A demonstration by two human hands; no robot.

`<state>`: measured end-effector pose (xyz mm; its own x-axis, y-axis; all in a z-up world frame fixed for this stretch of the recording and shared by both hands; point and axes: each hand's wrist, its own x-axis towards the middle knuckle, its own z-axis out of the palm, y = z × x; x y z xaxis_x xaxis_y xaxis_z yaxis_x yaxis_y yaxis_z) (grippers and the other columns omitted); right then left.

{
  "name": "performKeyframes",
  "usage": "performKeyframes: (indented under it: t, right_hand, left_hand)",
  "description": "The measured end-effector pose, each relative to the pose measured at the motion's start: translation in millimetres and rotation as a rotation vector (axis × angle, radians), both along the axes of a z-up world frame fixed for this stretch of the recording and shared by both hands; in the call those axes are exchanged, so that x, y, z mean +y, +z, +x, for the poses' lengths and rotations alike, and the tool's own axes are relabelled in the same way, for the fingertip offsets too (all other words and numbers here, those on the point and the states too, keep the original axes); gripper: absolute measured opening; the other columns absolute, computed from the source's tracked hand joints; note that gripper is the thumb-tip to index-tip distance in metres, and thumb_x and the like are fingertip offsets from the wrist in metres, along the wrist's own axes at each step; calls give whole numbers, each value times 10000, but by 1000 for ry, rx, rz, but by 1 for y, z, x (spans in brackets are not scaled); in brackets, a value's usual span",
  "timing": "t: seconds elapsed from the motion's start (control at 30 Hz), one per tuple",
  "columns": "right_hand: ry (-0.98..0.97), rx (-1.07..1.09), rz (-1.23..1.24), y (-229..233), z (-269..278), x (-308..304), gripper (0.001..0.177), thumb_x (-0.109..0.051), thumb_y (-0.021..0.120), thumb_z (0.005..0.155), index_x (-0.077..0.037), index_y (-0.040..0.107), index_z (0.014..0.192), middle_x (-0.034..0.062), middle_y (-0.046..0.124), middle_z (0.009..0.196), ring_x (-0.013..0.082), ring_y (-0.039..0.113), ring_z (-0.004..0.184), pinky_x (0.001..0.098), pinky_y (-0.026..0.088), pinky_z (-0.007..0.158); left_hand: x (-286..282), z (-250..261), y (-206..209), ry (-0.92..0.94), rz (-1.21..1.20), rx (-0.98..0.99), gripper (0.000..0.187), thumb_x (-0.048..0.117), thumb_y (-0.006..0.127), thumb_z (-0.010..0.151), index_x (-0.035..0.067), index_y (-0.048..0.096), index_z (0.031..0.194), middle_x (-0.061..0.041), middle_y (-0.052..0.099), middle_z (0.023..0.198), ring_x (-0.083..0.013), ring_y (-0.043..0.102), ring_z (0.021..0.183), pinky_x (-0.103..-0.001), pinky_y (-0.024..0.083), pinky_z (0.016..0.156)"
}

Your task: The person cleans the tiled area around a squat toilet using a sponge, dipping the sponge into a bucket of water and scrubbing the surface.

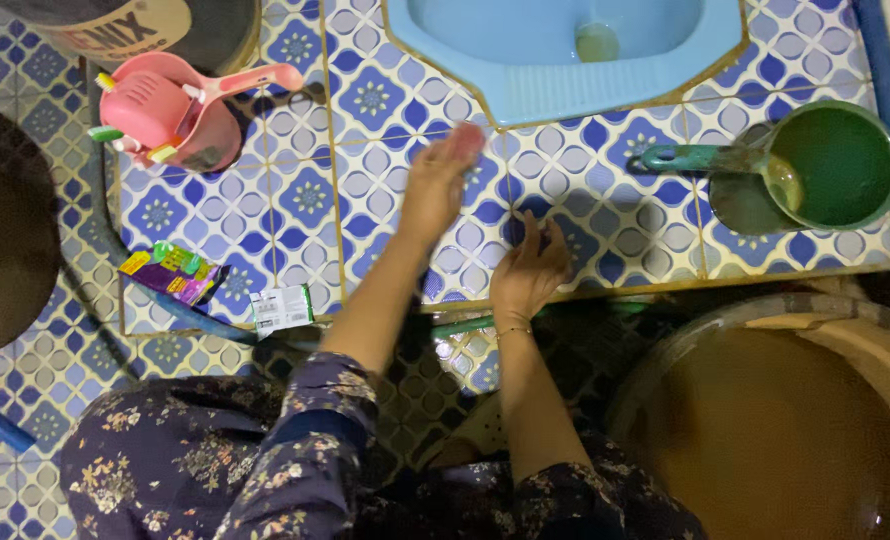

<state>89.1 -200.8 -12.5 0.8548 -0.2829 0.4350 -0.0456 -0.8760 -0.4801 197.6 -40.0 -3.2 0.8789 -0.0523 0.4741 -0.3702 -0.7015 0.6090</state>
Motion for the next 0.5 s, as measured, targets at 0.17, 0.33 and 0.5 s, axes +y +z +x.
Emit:
performKeyframes:
  t: [0.17, 0.33, 0.5]
  right_hand:
    - [-14, 64, -82, 6, 0, 4, 463, -136, 573, 967, -193, 582, 1426, 173, 518, 1444, 385, 490, 1294, 520, 327, 1061]
    - [-10, 51, -93, 12, 1, 3, 520, -113, 566, 900, -189, 589, 1414, 146, 524, 1451, 370, 484, 1304, 503, 323, 1106]
    - [3, 25, -53, 8, 2, 2, 533, -109, 583, 888, -181, 584, 1415, 140, 522, 1453, 348, 489, 1327, 505, 329, 1120]
  left_hand:
    - [76, 14, 6, 92, -17, -100, 491, -60, 595, 861, 108, 720, 1305, -180, 624, 1451, -399, 608, 1300, -445, 436, 1122]
    - [94, 60, -6, 373, 188, 7, 483, -19, 652, 814, 98, 685, 1282, -269, 573, 1445, -461, 541, 1167, -474, 413, 1039]
    - [33, 98, -21, 295, 103, -35, 407, 5, 613, 985, 169, 646, 1356, -214, 593, 1457, -422, 571, 1224, -454, 462, 1078]
